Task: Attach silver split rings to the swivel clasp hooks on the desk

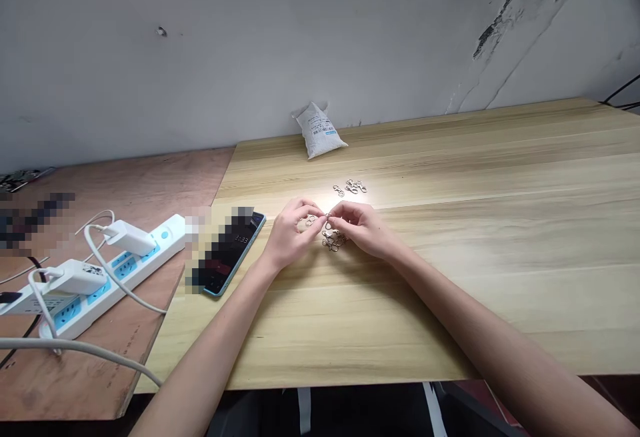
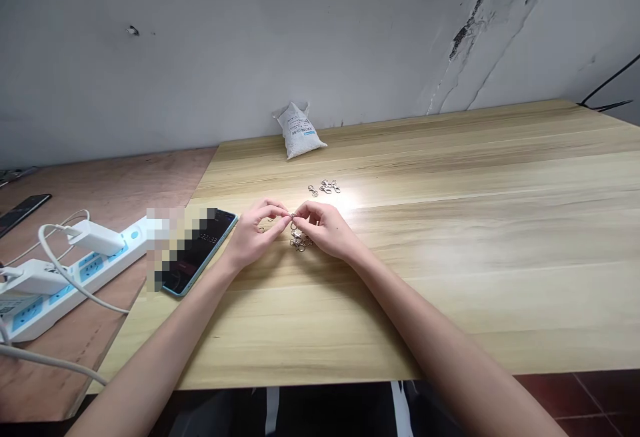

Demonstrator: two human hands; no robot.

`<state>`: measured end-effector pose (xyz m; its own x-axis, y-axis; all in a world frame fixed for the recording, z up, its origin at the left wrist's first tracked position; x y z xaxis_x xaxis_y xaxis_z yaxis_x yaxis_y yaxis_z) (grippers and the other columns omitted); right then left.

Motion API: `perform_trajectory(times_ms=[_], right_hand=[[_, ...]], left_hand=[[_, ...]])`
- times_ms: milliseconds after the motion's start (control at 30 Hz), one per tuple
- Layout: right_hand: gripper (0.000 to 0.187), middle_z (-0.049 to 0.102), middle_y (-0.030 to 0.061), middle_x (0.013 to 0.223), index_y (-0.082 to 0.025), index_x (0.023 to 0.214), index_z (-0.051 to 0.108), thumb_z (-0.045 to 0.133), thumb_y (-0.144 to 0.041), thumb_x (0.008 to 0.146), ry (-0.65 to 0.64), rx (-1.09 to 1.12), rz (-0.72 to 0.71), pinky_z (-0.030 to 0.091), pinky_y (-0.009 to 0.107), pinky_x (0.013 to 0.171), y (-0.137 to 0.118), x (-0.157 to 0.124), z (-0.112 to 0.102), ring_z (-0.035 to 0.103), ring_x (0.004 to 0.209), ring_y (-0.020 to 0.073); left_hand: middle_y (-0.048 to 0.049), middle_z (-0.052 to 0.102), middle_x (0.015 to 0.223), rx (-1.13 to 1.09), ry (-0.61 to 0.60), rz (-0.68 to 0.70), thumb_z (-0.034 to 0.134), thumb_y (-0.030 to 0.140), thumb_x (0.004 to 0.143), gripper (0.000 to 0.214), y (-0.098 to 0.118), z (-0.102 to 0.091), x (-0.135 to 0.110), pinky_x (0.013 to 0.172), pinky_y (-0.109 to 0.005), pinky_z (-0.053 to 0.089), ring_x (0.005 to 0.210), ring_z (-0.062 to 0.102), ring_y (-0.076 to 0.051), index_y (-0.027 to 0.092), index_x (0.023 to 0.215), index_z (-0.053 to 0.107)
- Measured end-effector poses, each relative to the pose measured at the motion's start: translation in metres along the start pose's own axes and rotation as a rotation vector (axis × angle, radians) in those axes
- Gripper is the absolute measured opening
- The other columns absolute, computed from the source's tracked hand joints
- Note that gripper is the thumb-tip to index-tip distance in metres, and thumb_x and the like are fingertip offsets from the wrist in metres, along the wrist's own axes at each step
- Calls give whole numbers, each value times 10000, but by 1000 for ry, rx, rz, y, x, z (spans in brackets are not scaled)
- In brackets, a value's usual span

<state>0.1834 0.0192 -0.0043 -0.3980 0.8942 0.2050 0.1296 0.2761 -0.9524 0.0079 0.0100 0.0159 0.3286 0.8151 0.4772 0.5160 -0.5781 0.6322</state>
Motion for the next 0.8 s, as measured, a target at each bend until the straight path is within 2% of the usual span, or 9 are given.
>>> perform_trajectory(times_ms=[200,467,600,800], right_hand=[[199,607,-8,678,-170,787,629,585,-346,870,34,-101,-25,350,235,526,-4,-1,0,443,552,91],[143,626,-5,659,-170,792,666,583,-271,851,18,-245,-47,358,235,532,-4,-3,1,464,545,95],[119,629,-1,662,-180,780,663,584,-248,836,12,-318,-55,357,239,545,-3,-3,1,483,565,105],[99,636,4,706,-188,753,626,586,-237,829,107,-420,-101,339,244,557,-7,-3,-4,475,579,105]], left_hand=[[-38,662,938,57,-18,61,644,204,876,58,-1,1,-1,840,-346,496,933,624,-183,199,884,702],[-37,685,918,238,-43,224,605,185,883,74,-2,2,-2,766,-326,491,884,588,-185,197,855,672],[-42,689,911,308,-73,232,589,174,869,90,2,2,-2,762,-335,489,892,588,-199,199,815,656],[-37,677,929,288,-14,208,615,139,829,75,6,-1,-1,778,-345,468,881,593,-202,201,797,642]])
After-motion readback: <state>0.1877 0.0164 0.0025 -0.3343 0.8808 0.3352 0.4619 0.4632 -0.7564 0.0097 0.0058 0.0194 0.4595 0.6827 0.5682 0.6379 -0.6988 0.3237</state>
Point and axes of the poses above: each hand's wrist, its own x-axis towards the middle knuckle, its own z-axis out of the palm, y = z × x, the point moved 2 cm from there along x, towards the middle knuckle
